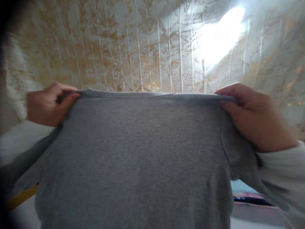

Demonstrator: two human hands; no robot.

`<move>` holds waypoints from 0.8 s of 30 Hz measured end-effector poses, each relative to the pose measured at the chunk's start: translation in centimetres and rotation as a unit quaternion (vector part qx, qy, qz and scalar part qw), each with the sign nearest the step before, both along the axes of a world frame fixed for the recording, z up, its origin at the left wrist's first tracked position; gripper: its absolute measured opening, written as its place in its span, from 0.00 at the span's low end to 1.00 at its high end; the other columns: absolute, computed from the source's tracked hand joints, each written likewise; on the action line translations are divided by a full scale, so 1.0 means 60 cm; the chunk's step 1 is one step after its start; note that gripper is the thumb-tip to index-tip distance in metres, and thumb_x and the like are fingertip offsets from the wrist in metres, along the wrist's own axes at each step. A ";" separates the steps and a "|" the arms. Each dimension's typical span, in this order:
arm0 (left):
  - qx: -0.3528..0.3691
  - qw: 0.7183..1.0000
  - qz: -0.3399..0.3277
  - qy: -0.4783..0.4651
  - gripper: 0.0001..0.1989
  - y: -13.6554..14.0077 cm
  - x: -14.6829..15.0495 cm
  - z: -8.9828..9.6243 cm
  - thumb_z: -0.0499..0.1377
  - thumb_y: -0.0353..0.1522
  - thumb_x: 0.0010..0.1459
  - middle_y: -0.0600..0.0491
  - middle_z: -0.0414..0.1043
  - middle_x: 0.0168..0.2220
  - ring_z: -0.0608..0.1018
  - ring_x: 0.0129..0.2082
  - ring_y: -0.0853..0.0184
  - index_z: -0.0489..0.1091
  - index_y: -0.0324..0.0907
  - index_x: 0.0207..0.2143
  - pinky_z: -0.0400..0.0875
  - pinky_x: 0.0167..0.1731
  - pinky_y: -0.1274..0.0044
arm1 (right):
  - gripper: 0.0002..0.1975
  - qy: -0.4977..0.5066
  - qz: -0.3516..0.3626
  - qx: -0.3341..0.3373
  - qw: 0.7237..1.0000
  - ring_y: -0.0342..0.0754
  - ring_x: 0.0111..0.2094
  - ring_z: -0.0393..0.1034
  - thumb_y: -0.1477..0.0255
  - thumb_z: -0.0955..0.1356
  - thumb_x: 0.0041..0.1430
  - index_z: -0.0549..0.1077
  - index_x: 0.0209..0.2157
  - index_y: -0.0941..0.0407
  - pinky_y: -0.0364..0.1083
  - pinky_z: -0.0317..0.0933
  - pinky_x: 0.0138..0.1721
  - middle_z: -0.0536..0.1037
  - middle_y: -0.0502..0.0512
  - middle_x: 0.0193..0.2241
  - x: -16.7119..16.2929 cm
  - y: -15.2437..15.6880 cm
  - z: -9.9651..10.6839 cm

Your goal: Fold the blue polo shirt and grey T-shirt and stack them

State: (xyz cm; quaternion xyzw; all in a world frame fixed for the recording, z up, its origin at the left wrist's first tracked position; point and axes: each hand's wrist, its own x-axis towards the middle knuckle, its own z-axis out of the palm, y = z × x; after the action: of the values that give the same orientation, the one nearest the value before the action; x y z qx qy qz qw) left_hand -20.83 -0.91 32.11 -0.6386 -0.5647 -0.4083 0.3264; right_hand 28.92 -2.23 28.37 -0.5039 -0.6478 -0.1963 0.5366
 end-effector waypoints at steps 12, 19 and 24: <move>-0.256 0.959 -0.118 0.036 0.16 0.248 0.162 -0.379 0.56 0.31 0.62 0.44 0.64 0.54 0.68 0.54 0.59 0.64 0.39 0.53 0.64 0.53 0.64 | 0.17 -0.159 0.021 -0.302 0.940 0.59 0.49 0.68 0.77 0.62 0.52 0.71 0.44 0.57 0.57 0.61 0.44 0.75 0.65 0.47 -0.118 0.230 -0.332; -0.408 0.895 -0.178 0.033 0.22 0.124 0.164 -0.578 0.47 0.38 0.66 0.44 0.54 0.63 0.59 0.62 0.58 0.59 0.41 0.59 0.57 0.57 0.63 | 0.26 -0.240 0.145 -0.372 0.885 0.55 0.64 0.47 0.58 0.57 0.63 0.61 0.60 0.54 0.58 0.50 0.58 0.58 0.59 0.63 -0.200 0.111 -0.553; -0.446 0.877 -0.179 0.027 0.27 0.168 0.153 -0.625 0.49 0.42 0.65 0.43 0.48 0.65 0.51 0.65 0.57 0.55 0.39 0.62 0.49 0.59 0.63 | 0.32 -0.265 0.046 -0.380 0.885 0.60 0.64 0.45 0.51 0.57 0.61 0.58 0.62 0.53 0.63 0.45 0.59 0.54 0.57 0.64 -0.195 0.125 -0.582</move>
State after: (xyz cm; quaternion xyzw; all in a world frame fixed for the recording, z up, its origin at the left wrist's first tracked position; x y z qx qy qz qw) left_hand -11.66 9.19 -5.38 -0.8173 -0.5543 -0.1470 -0.0565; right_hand 17.25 5.25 -6.56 -0.5681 -0.8132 -0.0364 0.1208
